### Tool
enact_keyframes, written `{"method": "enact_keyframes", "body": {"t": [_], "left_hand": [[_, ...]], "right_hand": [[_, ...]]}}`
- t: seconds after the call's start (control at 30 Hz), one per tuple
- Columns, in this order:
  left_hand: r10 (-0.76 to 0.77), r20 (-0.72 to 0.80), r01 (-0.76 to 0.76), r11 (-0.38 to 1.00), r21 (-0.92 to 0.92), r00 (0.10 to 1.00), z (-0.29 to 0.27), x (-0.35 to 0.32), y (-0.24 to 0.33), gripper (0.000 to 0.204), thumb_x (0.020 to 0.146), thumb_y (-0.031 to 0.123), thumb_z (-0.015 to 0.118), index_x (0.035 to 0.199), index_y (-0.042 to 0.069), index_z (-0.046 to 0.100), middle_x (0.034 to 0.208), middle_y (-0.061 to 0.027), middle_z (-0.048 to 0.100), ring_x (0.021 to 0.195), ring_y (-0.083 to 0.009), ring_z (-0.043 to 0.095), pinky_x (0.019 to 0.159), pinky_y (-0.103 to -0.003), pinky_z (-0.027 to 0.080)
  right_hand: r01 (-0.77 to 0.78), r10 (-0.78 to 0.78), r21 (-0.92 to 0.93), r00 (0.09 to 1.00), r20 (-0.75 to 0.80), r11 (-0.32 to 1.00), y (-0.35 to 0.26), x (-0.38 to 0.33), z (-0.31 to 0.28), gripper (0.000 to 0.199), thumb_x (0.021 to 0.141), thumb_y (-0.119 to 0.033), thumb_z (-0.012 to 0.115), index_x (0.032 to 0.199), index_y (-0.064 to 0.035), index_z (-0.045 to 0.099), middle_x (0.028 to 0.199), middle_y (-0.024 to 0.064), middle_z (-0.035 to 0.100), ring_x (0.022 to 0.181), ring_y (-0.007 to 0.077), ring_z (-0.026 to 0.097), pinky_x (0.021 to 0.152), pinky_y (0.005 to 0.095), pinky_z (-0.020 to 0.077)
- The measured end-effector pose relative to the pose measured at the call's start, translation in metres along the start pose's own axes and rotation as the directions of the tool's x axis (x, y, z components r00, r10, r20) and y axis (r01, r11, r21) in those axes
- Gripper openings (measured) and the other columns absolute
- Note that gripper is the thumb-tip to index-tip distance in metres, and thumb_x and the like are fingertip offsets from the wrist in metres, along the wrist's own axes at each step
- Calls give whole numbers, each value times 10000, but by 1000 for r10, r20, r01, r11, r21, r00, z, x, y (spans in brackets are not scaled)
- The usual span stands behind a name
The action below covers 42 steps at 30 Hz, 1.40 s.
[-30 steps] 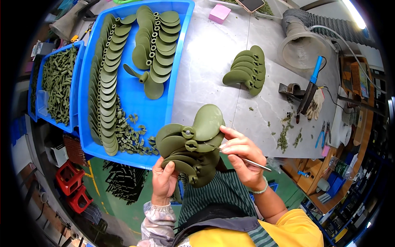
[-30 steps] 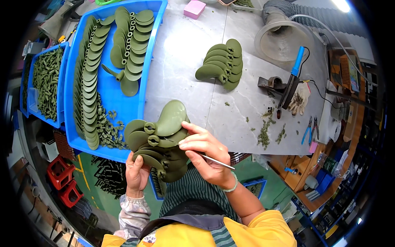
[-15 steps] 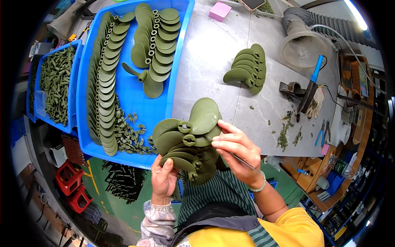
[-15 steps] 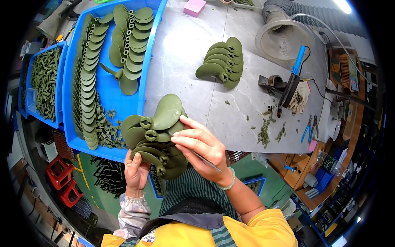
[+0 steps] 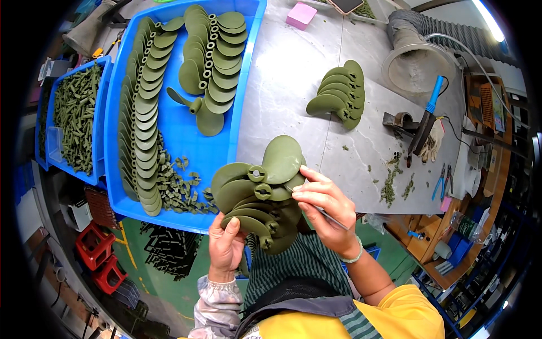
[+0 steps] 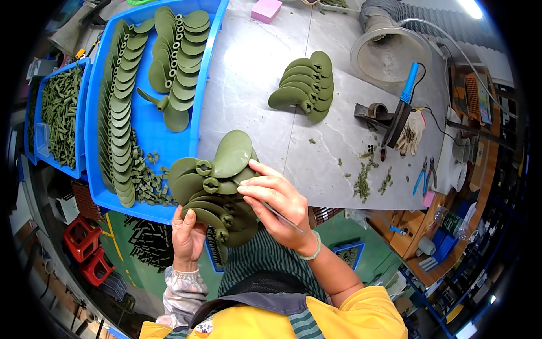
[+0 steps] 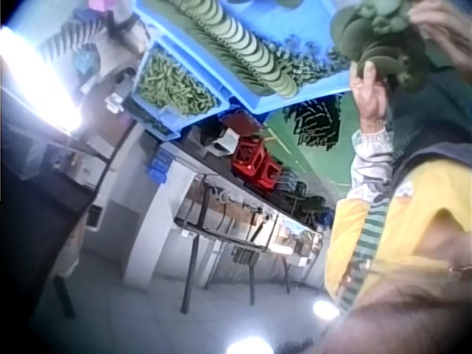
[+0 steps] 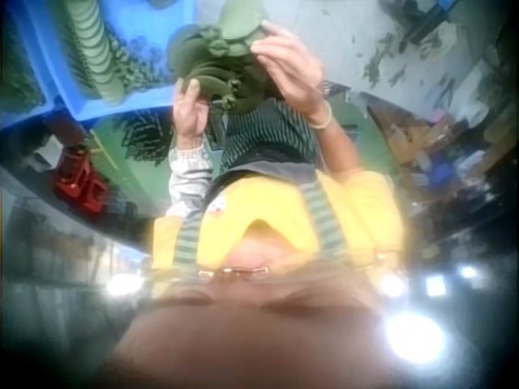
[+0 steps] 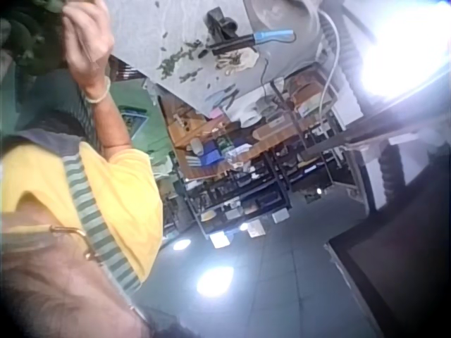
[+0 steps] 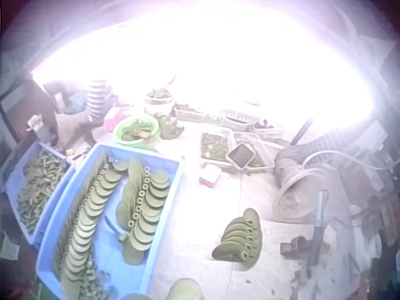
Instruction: The person assembles green plastic components by inserting them into one another and using a small tool to secure or trim them, then organizes the finished assemblies in stacks on the workbench.
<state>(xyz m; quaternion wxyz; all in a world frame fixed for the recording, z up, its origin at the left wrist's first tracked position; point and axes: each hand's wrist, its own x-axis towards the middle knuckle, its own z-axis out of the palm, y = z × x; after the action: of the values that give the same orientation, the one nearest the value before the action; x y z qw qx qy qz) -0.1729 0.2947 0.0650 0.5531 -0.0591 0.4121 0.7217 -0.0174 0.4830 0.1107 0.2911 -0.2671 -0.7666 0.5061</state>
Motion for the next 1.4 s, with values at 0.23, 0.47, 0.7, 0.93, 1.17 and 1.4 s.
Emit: {"method": "enact_keyframes", "body": {"t": [0.23,0.47,0.7,0.93,1.17,1.4], "left_hand": [[-108,1,107,989,-97,994,1,7,1,418,1078,165,516,1473,54,438,1382,-139,604,1221,-271,631,1049,-448,525],[-141,-66,121,963,-241,988,-9,10,-3,432,1104,258,459,1492,70,428,1441,-116,568,1322,-280,557,1125,-484,468],[-125,-76,103,963,-250,989,-7,10,-6,442,1099,277,476,1478,51,444,1442,-121,568,1319,-284,559,1128,-481,463],[-96,-44,81,960,-267,994,-7,7,-7,438,1097,278,481,1466,42,460,1442,-126,567,1317,-285,559,1125,-481,464],[-84,-50,66,955,-288,995,-7,8,-8,426,1097,278,482,1453,45,478,1439,-121,572,1313,-275,562,1125,-472,462],[-85,-46,69,958,-278,995,-9,8,-6,422,1096,277,486,1449,46,484,1428,-117,582,1310,-269,564,1122,-468,465]], "right_hand": [[-157,225,439,969,-107,885,3,-15,-8,150,934,36,653,1073,40,710,1078,155,717,1214,372,627,1053,476,480],[-191,195,143,981,-17,971,-5,-32,-10,138,896,57,683,1028,23,708,1038,123,725,1175,368,658,984,423,527],[-154,153,-11,987,-57,988,-3,-32,5,183,862,73,718,1036,19,724,1043,113,732,1144,378,673,963,430,543],[-112,111,33,994,7,993,-3,-33,6,188,858,75,723,1038,21,732,1035,133,732,1142,366,677,965,433,546],[-82,82,-20,996,-26,996,-2,-36,10,206,851,90,724,1044,21,725,1060,138,719,1159,369,672,955,408,560],[-99,96,-47,994,-58,994,0,-35,13,203,854,86,725,1047,26,729,1073,141,719,1150,366,676,952,410,561]]}}
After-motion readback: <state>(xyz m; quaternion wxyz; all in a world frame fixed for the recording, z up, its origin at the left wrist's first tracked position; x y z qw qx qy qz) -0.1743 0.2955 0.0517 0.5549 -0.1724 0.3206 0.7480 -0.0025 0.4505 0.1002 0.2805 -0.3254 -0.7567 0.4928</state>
